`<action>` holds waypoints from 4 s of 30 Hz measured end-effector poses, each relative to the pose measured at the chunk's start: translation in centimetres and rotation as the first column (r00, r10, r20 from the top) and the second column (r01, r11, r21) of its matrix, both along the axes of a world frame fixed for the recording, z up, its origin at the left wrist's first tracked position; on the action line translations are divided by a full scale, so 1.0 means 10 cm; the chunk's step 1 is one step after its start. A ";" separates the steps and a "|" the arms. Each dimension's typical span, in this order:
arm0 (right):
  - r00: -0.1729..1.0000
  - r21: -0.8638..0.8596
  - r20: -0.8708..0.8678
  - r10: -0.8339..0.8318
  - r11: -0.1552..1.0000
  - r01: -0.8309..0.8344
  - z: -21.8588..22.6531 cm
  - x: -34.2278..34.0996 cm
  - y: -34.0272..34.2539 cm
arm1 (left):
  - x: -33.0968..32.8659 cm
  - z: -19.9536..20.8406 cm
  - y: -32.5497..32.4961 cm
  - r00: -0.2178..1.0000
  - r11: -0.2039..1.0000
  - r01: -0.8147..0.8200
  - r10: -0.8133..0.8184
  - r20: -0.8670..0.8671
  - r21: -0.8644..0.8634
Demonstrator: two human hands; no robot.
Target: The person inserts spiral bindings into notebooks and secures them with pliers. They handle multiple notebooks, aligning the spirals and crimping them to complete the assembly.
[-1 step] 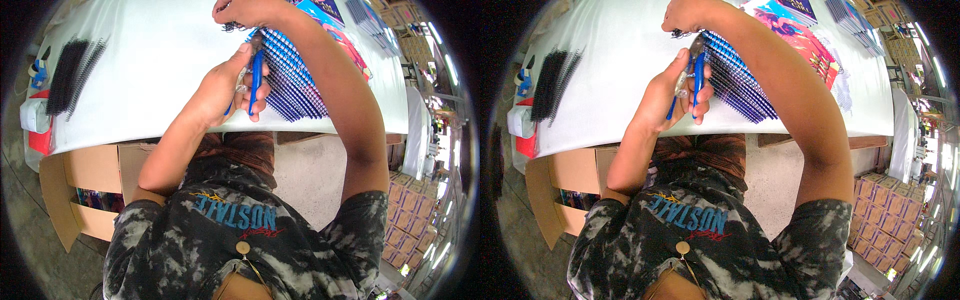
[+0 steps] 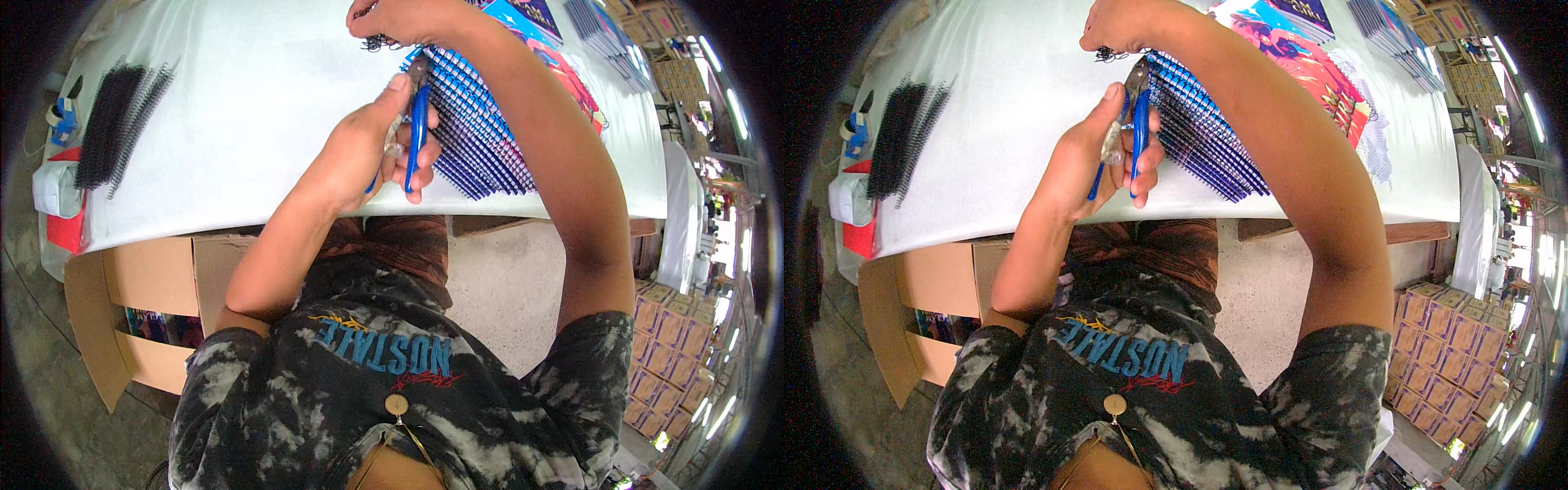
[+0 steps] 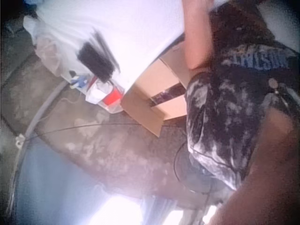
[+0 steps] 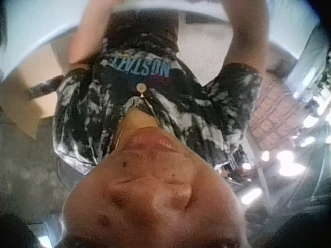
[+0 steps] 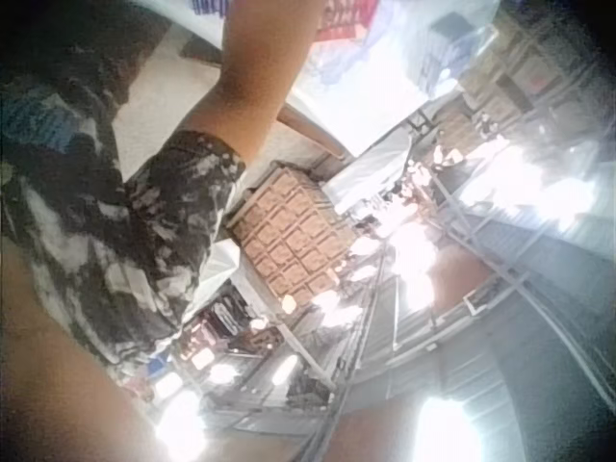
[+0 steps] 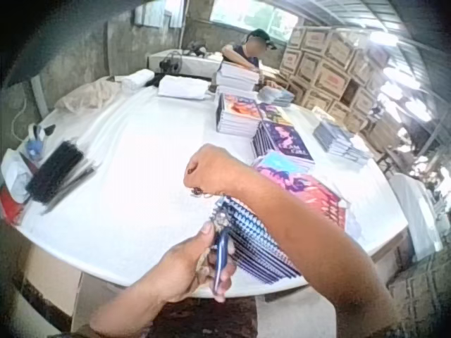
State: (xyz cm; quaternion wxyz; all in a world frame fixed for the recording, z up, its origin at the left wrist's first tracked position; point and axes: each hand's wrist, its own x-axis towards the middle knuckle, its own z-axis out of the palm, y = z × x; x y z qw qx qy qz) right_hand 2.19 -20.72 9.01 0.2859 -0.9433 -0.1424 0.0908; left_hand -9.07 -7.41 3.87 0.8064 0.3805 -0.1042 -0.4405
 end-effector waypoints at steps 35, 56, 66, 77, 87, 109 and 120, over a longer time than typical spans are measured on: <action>0.814 0.368 0.443 -0.375 0.904 0.216 0.48 -0.78 -2.19 | -0.31 -0.29 0.20 0.995 1.000 -0.031 0.030 -0.097 -0.006; 0.908 -0.080 0.323 0.266 0.964 -0.254 0.26 -0.93 -0.77 | -0.04 0.05 -0.02 0.670 0.704 -0.425 -0.179 0.721 0.569; 0.926 -0.078 0.282 0.250 0.968 -0.238 0.30 -0.91 -0.71 | 0.11 -0.19 0.08 0.977 0.943 0.127 -0.172 -0.125 -0.307; 0.922 -0.234 0.254 0.290 0.944 -0.233 0.29 -0.94 -0.73 | 0.05 -0.17 0.16 0.989 0.976 0.132 -0.142 -0.043 -0.173; 0.958 -0.246 0.149 0.246 0.947 -0.205 0.42 -0.97 -0.58 | 0.02 -0.24 0.09 0.730 0.771 -0.354 -0.126 0.672 0.530; 0.944 -0.367 0.269 0.189 0.927 -0.081 0.41 -1.08 -0.31 | 0.03 -0.26 0.15 0.941 0.942 -0.020 -0.095 0.323 0.335; 0.964 -0.413 0.224 0.143 0.910 -0.039 0.42 -1.07 -0.28 | 0.13 -0.36 0.19 0.992 0.991 0.122 -0.123 -0.022 -0.055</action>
